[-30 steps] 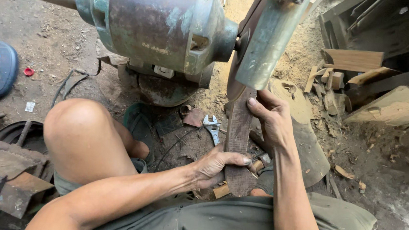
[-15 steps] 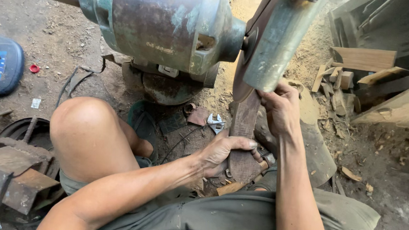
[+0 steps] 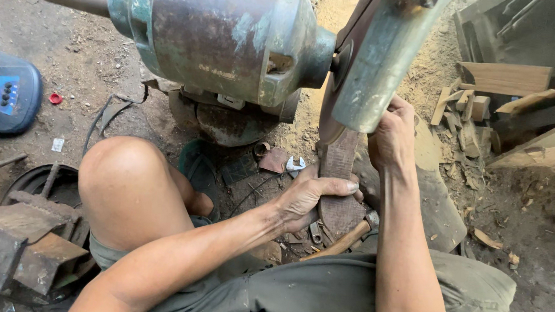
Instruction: The person sits on the ground and uses a bench grinder to smooth and shape a small piece of wood. They hold the wood with both hands, pressing it against the spinning wheel and rotating it to work different edges.
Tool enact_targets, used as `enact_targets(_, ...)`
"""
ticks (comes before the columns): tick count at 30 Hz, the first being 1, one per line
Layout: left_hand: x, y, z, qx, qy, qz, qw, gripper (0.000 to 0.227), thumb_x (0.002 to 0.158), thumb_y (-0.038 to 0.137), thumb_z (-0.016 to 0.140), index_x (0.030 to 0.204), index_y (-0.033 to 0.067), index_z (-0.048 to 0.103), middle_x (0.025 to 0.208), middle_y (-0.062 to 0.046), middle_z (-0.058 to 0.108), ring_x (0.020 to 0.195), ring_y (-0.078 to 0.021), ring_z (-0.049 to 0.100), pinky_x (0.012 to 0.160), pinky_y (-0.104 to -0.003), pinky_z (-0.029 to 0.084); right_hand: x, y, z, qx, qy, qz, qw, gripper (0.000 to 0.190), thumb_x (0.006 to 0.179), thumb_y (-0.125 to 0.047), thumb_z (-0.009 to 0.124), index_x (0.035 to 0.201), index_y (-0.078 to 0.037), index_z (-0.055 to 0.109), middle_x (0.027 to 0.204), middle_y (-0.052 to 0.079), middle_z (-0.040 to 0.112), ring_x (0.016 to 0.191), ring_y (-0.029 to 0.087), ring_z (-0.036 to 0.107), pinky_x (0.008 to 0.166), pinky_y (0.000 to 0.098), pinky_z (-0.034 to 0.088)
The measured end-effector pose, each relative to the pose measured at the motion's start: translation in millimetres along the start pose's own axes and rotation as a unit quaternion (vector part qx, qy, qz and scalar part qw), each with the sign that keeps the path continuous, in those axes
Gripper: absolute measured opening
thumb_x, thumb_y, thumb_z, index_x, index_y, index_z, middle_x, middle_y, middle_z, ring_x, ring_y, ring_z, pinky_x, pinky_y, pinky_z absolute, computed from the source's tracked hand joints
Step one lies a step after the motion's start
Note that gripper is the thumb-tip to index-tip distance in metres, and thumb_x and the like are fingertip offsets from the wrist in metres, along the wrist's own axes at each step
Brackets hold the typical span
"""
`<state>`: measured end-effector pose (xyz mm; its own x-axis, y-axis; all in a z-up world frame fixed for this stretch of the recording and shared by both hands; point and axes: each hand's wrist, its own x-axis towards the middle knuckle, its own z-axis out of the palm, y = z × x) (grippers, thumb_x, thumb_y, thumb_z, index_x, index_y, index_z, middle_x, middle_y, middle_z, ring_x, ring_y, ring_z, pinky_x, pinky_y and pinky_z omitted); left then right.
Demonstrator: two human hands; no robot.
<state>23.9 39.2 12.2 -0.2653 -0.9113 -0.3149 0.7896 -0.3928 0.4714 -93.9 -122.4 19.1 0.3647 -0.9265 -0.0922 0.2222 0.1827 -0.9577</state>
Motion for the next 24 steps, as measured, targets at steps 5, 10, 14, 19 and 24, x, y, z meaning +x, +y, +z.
enact_targets(5, 6.8, 7.4, 1.1, -0.003, 0.009, -0.009, 1.000, 0.031, 0.087, 0.009, 0.076, 0.112, -0.0031, 0.062, 0.099, -0.011, 0.069, 0.092, -0.0212, 0.071, 0.086, -0.039, 0.062, 5.2, -0.1, 1.8, 0.001, 0.004, -0.006, 1.000, 0.022, 0.088, 0.004, 0.062, 0.108, 0.010, 0.070, 0.099, 0.015, 0.074, 0.085, 0.017, 0.071, 0.083, 0.0299, 0.058)
enact_targets(10, 11.2, 14.4, 4.2, 0.000, 0.015, -0.002, 1.000, 0.032, 0.086, 0.008, 0.075, 0.114, -0.0020, 0.061, 0.098, -0.011, 0.069, 0.091, -0.0213, 0.071, 0.085, -0.039, 0.061, 8.2, -3.5, 6.4, 0.023, 0.010, -0.010, 1.000, 0.023, 0.089, 0.005, 0.059, 0.109, 0.009, 0.070, 0.099, 0.014, 0.074, 0.083, 0.016, 0.071, 0.078, 0.0282, 0.058)
enact_targets(14, 13.3, 19.0, 5.2, -0.003, 0.016, -0.003, 1.000, 0.033, 0.086, 0.008, 0.074, 0.117, -0.0005, 0.062, 0.099, -0.009, 0.069, 0.093, -0.0202, 0.070, 0.087, -0.038, 0.060, 11.3, -1.8, 7.4, 0.010, 0.020, -0.006, 1.000, 0.021, 0.090, 0.003, 0.059, 0.107, 0.009, 0.070, 0.096, 0.014, 0.074, 0.077, 0.015, 0.070, 0.072, 0.0280, 0.058)
enact_targets(19, 11.9, 15.4, 2.5, 0.009, 0.015, -0.019, 1.000, 0.032, 0.088, 0.011, 0.074, 0.115, 0.0000, 0.063, 0.100, -0.011, 0.070, 0.095, -0.0202, 0.070, 0.089, -0.037, 0.059, 11.4, 2.5, 5.4, 0.027, 0.013, -0.011, 0.999, 0.021, 0.091, 0.002, 0.061, 0.108, 0.009, 0.070, 0.096, 0.013, 0.074, 0.080, 0.014, 0.069, 0.078, 0.0289, 0.058)
enact_targets(24, 5.8, -0.1, -2.9, 0.004, 0.009, -0.025, 1.000, 0.032, 0.088, 0.013, 0.076, 0.114, 0.0009, 0.062, 0.103, -0.011, 0.069, 0.099, -0.0208, 0.070, 0.093, -0.038, 0.059, 0.8, 4.9, 5.4, -0.021, 0.042, 0.009, 0.999, 0.018, 0.095, -0.002, 0.068, 0.108, 0.009, 0.072, 0.091, 0.012, 0.071, 0.073, 0.013, 0.060, 0.067, 0.0283, 0.047)
